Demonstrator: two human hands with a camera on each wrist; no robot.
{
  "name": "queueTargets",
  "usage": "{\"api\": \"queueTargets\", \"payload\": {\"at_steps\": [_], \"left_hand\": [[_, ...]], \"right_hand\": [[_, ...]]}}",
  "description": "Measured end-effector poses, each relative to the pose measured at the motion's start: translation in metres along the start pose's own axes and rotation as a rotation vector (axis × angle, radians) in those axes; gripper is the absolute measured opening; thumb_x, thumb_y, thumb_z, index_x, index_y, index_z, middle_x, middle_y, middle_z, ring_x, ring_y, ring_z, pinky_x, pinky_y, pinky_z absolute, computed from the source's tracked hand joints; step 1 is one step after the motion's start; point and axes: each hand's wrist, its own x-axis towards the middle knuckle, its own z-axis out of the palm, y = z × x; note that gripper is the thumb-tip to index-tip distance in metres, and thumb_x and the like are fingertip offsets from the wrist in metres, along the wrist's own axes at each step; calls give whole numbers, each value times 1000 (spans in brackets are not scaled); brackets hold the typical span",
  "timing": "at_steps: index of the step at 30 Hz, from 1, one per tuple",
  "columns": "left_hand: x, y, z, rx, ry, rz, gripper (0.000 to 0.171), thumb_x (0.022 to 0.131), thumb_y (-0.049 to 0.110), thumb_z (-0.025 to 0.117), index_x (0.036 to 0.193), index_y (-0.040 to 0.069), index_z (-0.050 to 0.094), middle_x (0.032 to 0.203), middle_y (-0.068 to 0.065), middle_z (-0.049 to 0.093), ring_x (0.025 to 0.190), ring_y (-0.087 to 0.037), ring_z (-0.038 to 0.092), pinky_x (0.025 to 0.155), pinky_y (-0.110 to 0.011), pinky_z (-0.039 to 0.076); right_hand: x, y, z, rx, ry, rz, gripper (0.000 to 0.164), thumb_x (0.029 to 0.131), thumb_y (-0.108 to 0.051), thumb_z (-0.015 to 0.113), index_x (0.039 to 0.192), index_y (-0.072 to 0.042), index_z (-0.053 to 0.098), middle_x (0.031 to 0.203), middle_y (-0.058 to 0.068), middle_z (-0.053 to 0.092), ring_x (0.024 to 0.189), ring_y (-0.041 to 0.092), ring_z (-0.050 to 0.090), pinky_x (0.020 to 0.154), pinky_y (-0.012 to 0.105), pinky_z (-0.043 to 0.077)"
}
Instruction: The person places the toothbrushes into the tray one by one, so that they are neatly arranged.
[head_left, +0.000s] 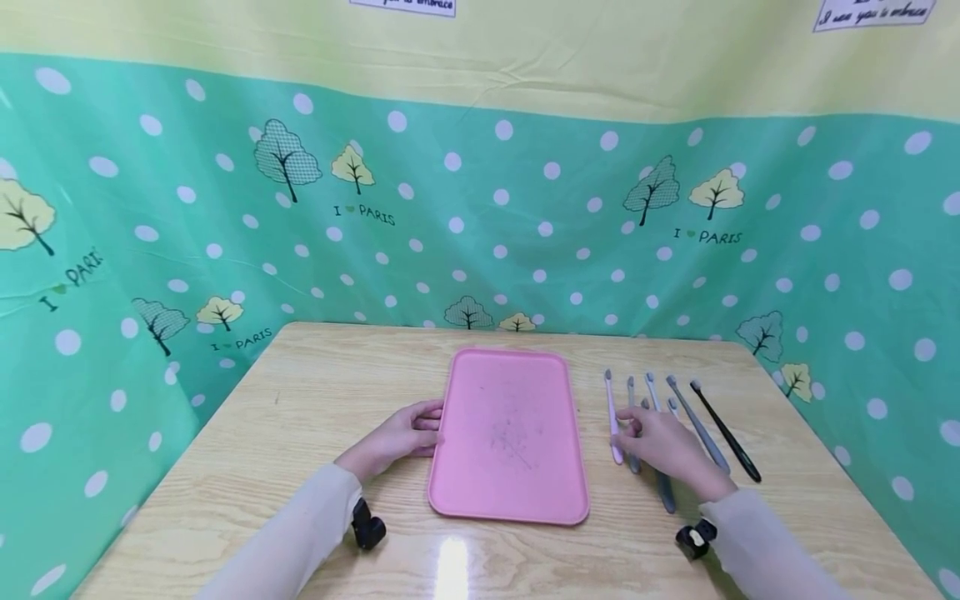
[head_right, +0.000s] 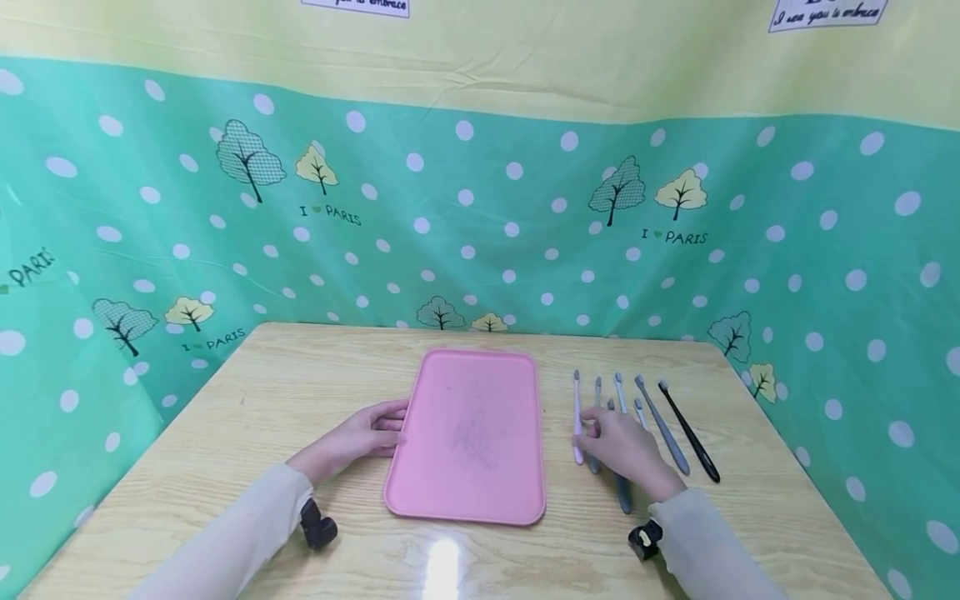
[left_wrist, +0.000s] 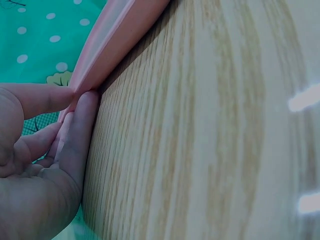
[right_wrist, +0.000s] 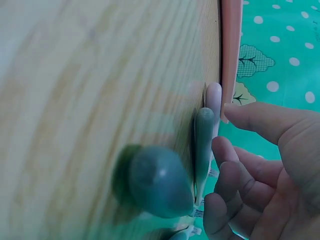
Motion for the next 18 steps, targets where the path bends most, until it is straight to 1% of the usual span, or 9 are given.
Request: {"api": "queueTargets", "payload": {"at_steps": [7,15,18], "left_hand": [[-1,1,0,11,9,-8,66,93,-2,64,153,-2,34,134,-22,50,112,-26,60,91,-38,59],[0,-1,1,13,18,-14,66,92,-2,65,152,-2,35,132,-21,51,112,-27,59,90,-37,60],[0,-2,1,12,25,-18,67,92,-2,65,152,-1,36,132,-21,51,112,-27,59,90,-37,60]], "right_hand": [[1,0,1,-22,-23,28,51,90,-27,73,132,-1,62,75,-5,59,52,13,46,42,25,34],[4,0,4,-10,-44,45,51,89,-28,75,130,-2,63,74,-4,60,52,14,49,43,26,37],[4,-2,4,-4,-42,54,50,88,-27,75,130,-1,64,74,-3,59,51,15,50,42,28,40]]}}
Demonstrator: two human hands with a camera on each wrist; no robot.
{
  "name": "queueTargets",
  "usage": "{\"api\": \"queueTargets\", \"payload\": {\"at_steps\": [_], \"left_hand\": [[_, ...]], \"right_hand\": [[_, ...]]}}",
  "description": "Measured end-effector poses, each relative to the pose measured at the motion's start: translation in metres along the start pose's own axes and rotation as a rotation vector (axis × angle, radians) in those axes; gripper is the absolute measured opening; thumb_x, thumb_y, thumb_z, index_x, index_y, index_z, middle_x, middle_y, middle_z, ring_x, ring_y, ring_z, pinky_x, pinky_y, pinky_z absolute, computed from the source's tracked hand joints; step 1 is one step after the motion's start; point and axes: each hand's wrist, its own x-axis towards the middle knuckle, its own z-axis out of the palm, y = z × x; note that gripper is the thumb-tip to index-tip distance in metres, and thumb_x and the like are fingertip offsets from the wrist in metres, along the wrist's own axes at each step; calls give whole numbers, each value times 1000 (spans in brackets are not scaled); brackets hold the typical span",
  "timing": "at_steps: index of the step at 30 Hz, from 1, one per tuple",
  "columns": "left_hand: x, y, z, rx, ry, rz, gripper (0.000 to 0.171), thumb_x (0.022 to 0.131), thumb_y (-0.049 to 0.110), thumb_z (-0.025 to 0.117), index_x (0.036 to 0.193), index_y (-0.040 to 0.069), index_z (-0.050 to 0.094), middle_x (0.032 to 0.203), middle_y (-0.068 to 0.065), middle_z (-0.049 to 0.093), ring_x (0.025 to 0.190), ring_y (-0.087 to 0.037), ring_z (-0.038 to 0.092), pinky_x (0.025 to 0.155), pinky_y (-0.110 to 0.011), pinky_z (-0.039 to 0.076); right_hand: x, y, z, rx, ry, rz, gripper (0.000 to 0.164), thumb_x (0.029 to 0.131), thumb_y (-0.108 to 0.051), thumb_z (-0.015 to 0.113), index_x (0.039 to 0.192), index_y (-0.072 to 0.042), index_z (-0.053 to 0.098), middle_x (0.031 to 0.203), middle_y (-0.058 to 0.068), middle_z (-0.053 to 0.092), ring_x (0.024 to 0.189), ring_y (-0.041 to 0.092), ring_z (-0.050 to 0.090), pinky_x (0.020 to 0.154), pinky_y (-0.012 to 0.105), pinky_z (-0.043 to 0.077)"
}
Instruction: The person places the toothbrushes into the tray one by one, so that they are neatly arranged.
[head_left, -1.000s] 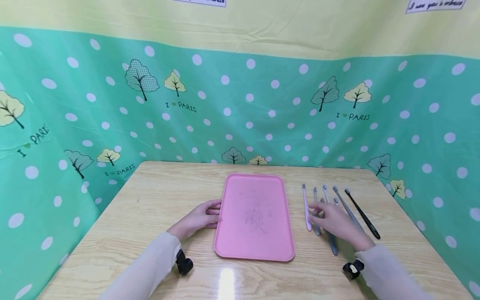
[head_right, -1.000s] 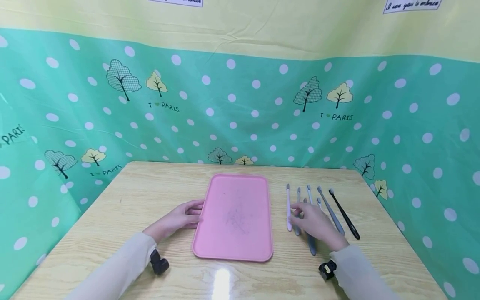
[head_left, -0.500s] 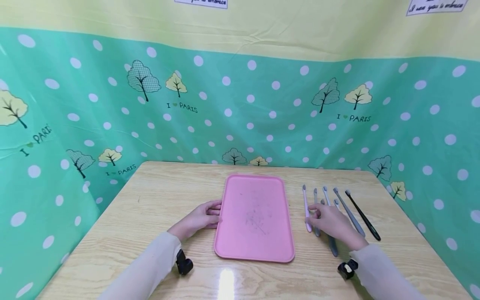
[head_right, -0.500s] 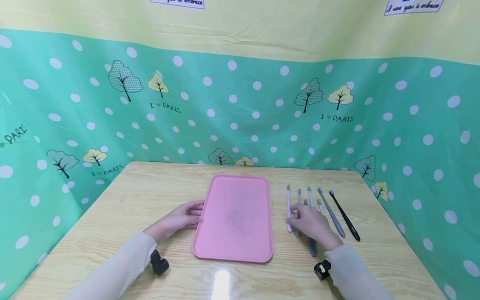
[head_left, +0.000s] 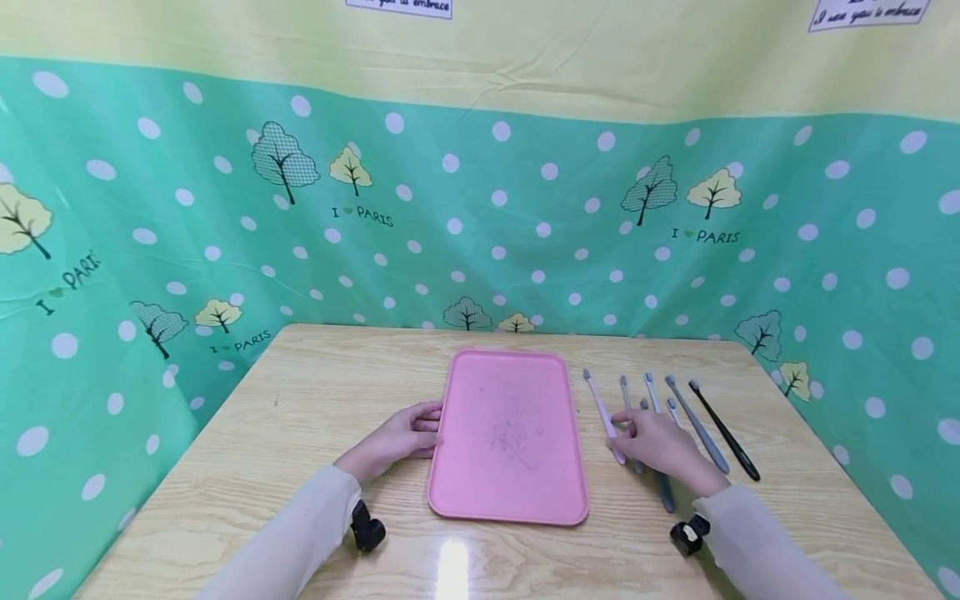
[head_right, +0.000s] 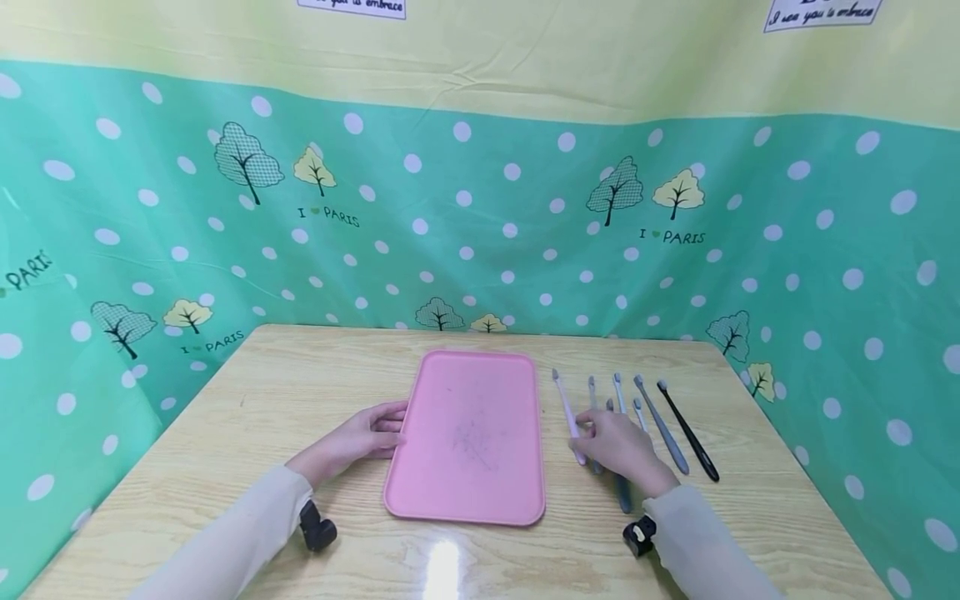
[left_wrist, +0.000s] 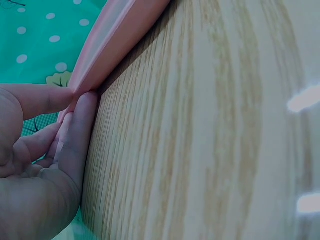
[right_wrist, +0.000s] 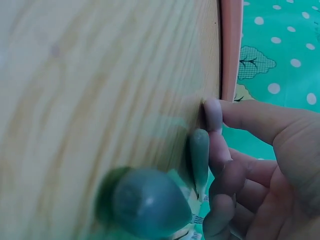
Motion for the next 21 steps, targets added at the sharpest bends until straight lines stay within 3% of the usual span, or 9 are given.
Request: {"api": "queueTargets", "payload": {"at_steps": [21], "left_hand": [[1,1,0,-4,4,13,66,92,-4,64,152,-2,35,133,-20,50,111,-25,58,89,-38,60]], "right_hand": [[2,-10,-4,151,-83,33,46,86,-13,72,125,8,62,56,3,61,46,18,58,41,27,47]]}}
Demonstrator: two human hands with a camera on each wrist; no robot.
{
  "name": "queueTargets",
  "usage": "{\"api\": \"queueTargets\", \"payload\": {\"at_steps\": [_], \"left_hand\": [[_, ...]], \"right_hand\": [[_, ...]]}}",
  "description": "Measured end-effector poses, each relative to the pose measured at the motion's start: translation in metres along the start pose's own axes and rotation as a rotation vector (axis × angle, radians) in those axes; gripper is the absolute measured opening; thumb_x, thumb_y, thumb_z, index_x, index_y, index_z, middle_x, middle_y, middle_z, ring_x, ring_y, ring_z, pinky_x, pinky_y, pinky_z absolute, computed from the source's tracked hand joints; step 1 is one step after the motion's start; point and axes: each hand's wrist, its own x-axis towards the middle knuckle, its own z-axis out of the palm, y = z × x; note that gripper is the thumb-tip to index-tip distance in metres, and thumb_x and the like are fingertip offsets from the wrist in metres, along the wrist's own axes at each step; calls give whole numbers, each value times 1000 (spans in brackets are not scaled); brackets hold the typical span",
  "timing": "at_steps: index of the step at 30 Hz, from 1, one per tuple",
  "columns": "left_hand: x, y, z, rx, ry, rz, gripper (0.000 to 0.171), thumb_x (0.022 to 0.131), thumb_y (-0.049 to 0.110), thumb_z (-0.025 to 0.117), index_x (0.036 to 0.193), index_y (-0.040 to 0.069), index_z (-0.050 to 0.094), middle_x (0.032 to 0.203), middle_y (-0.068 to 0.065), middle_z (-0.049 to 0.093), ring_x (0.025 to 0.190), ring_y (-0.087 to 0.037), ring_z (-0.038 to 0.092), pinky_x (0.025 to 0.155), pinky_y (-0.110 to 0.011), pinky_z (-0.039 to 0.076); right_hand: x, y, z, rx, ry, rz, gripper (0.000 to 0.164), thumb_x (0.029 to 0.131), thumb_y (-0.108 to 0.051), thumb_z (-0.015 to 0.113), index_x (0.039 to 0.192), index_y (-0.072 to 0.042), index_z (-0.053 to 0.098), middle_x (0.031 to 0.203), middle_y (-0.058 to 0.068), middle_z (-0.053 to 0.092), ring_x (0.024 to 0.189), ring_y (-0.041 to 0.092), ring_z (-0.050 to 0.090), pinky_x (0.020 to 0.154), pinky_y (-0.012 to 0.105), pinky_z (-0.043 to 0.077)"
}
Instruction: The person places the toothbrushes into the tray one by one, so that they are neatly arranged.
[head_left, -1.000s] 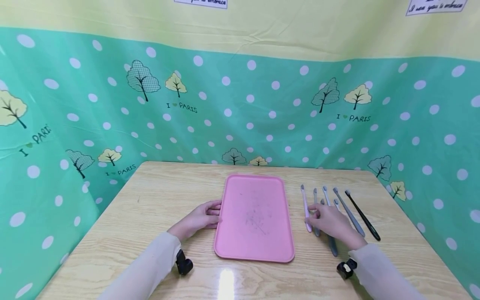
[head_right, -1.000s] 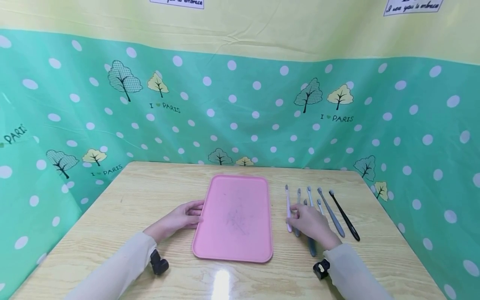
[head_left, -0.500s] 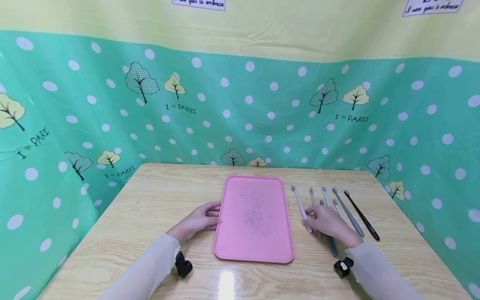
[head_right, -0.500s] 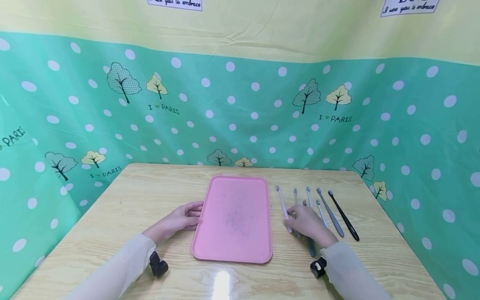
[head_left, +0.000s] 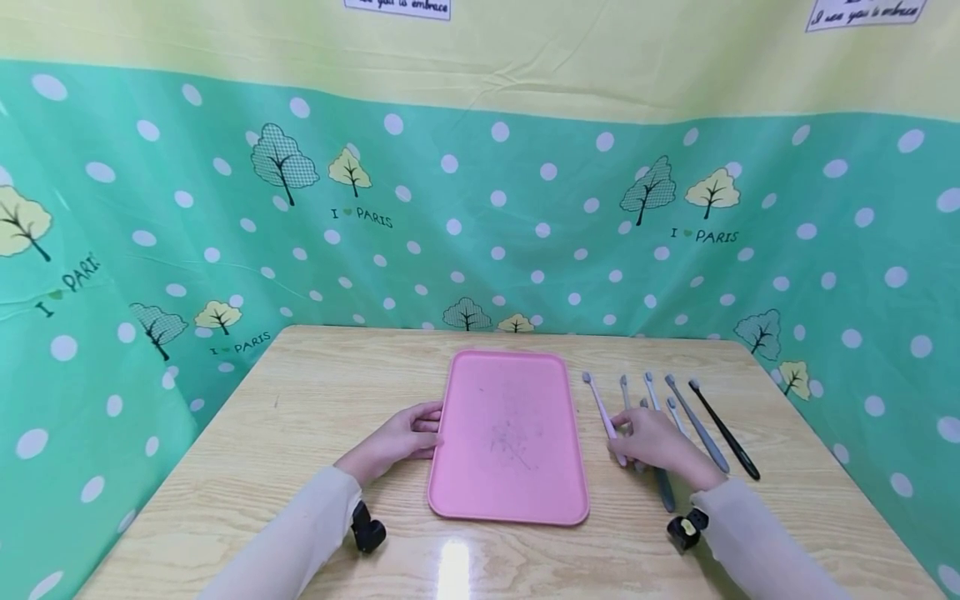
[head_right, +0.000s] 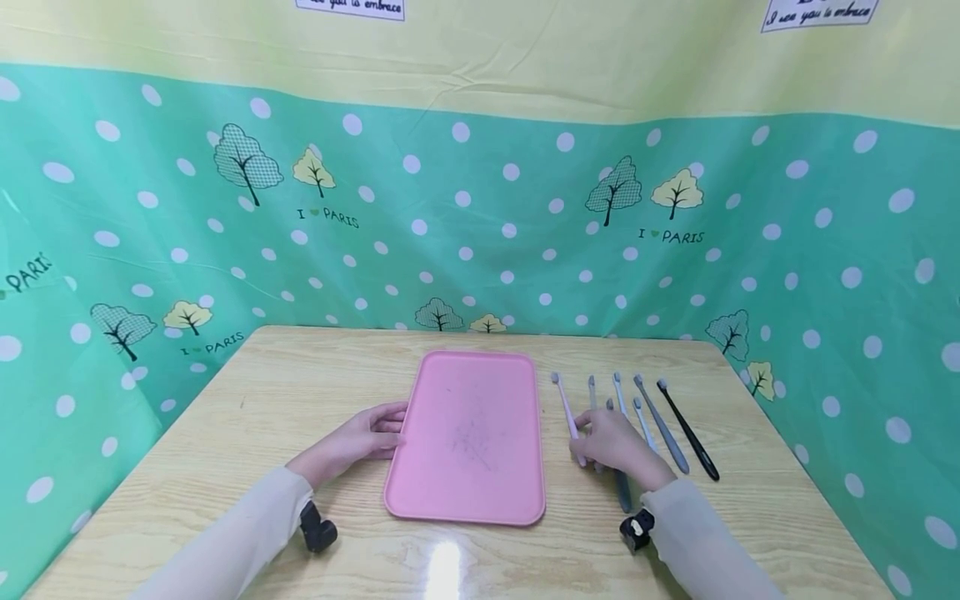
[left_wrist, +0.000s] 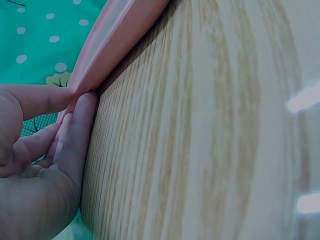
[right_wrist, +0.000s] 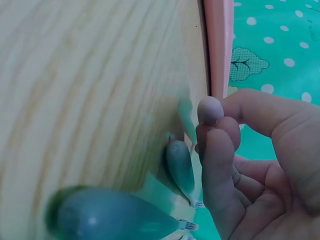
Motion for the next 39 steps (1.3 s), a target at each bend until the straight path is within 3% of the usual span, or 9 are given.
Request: {"api": "queueTargets", "payload": {"at_steps": [13,29,39], "left_hand": [[-2,1,1,1,-3,6,66,92,-4,62,152,-2,34,136,-22,47,115,-30,57,90,-38,60],[1,-3,0,-22,-5,6,66,91,-4,59,152,-3,33,138,-22,44,116,-29,55,90,-39,59],[3,-4,2,-41,7,20,68,88,-6,59,151,-4,35,137,-22,44,112,-27,55,87,-40,60]], "right_hand": [[1,-5,-2,161,-39,-29,42,91,-12,68,125,10,56,66,7,64,56,20,63,51,32,58],[10,-34,17,490,-261,-53,53,95,-13,66,134,14,42,77,11,66,63,14,63,59,28,62],[18,-57,37,564,-350,-91,44,95,-14,67,127,10,49,85,14,69,66,15,64,61,27,61]]}}
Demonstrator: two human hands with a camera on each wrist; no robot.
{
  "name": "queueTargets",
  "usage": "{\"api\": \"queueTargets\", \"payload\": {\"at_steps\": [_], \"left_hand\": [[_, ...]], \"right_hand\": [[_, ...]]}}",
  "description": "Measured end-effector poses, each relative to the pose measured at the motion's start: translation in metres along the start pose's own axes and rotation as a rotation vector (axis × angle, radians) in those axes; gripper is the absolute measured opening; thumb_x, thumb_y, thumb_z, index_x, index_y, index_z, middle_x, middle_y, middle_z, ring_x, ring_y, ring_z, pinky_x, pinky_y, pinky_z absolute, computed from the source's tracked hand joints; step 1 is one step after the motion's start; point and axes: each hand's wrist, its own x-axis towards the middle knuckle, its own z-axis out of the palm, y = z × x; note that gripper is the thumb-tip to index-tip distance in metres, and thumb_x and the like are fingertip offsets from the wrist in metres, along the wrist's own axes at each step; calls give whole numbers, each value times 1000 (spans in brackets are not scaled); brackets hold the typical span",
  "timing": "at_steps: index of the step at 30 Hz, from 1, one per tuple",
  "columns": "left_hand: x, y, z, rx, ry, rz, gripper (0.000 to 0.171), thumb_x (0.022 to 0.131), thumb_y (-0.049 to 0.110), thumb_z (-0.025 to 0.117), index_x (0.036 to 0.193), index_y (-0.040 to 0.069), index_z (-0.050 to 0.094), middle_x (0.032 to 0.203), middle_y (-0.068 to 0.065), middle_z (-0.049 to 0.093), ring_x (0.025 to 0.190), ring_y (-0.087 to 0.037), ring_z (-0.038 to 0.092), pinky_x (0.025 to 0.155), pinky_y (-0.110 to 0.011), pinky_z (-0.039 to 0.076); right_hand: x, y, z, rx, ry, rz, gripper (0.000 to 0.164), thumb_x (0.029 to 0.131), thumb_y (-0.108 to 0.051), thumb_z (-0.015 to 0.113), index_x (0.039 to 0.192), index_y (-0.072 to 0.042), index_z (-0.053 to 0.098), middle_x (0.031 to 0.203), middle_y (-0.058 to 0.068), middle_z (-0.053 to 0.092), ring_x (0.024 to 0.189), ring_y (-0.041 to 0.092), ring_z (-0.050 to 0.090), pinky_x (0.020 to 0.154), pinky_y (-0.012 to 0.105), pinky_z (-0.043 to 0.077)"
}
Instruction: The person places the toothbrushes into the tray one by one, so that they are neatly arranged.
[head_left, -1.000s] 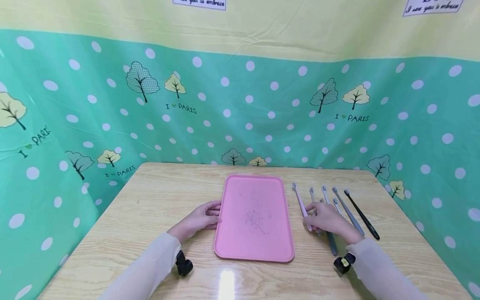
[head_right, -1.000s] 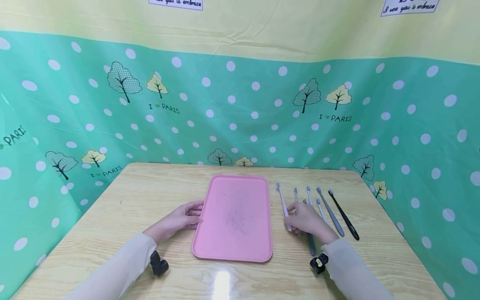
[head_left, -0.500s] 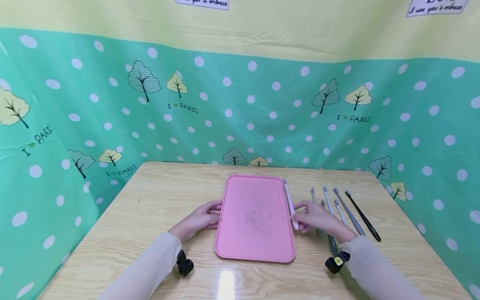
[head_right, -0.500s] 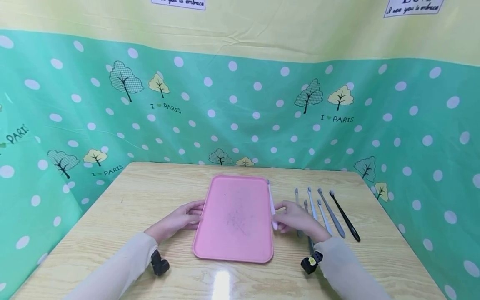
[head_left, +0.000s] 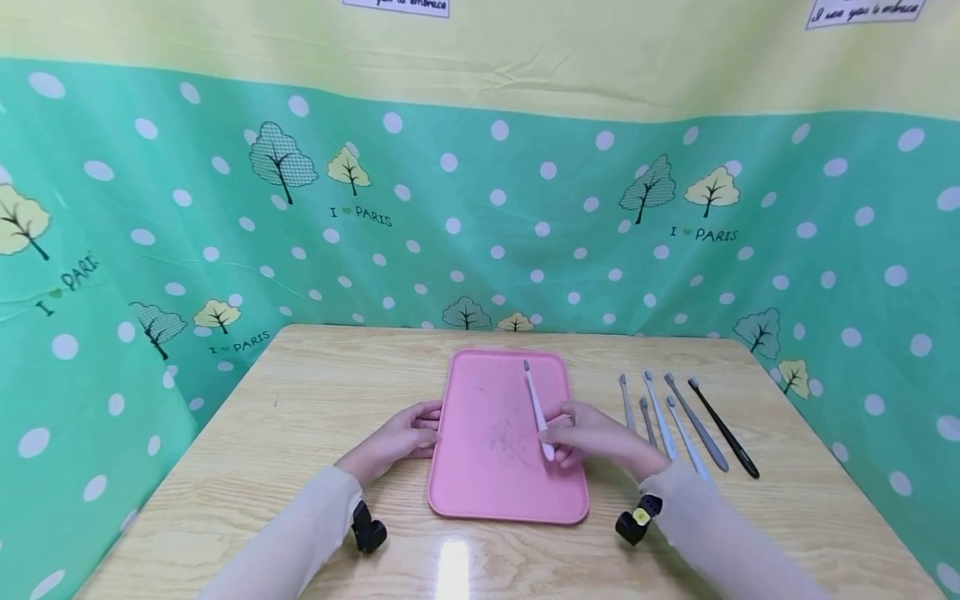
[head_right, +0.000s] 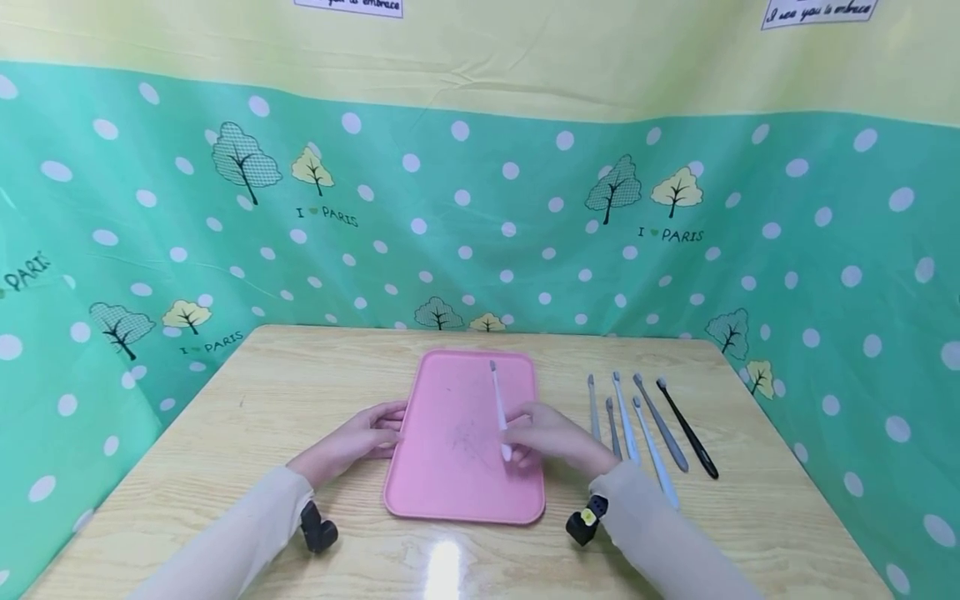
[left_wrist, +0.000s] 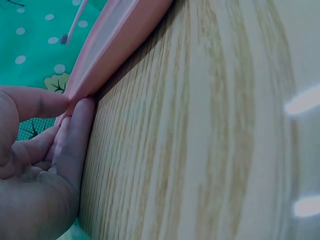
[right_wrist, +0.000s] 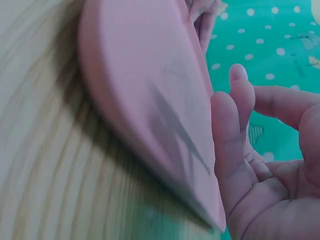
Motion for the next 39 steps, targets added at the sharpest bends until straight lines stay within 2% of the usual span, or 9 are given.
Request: {"api": "queueTargets", "payload": {"at_steps": [5,14,22,31,39], "left_hand": [[-2,1,0,-1,-3,10,67,88,-7,59,151,-6,34,136,-23,43,112,-28,54,88,-39,60],[-3,1,-1,14,3,2,67,89,-5,59,151,-5,34,137,-23,44,113,-28,55,88,-40,60],[-4,5,0,33,3,-16,67,91,-4,59,152,-3,34,139,-22,44,117,-29,54,91,-39,59],[-3,4,-1,32,-4,-28,65,93,-1,60,153,0,35,139,-20,45,118,-29,55,92,-38,58],[-3,3,-1,22,-8,-10,68,90,-3,60,152,-3,33,139,-23,43,119,-32,53,91,-40,59]], "right_hand": [[10,-5,12,35,-46,-26,44,95,-14,67,126,11,50,84,15,70,66,14,64,62,27,61],[21,-7,32,118,-86,-16,45,94,-13,68,126,11,47,87,16,70,68,16,66,68,32,64],[33,-11,51,140,-74,6,51,93,-12,69,130,12,43,87,17,69,67,16,66,68,34,64],[48,-18,72,149,-77,21,41,94,-9,67,124,10,47,87,18,69,66,16,67,67,34,64],[57,-21,84,154,-64,36,36,94,-7,67,121,9,49,84,19,69,64,16,68,66,34,64]]}}
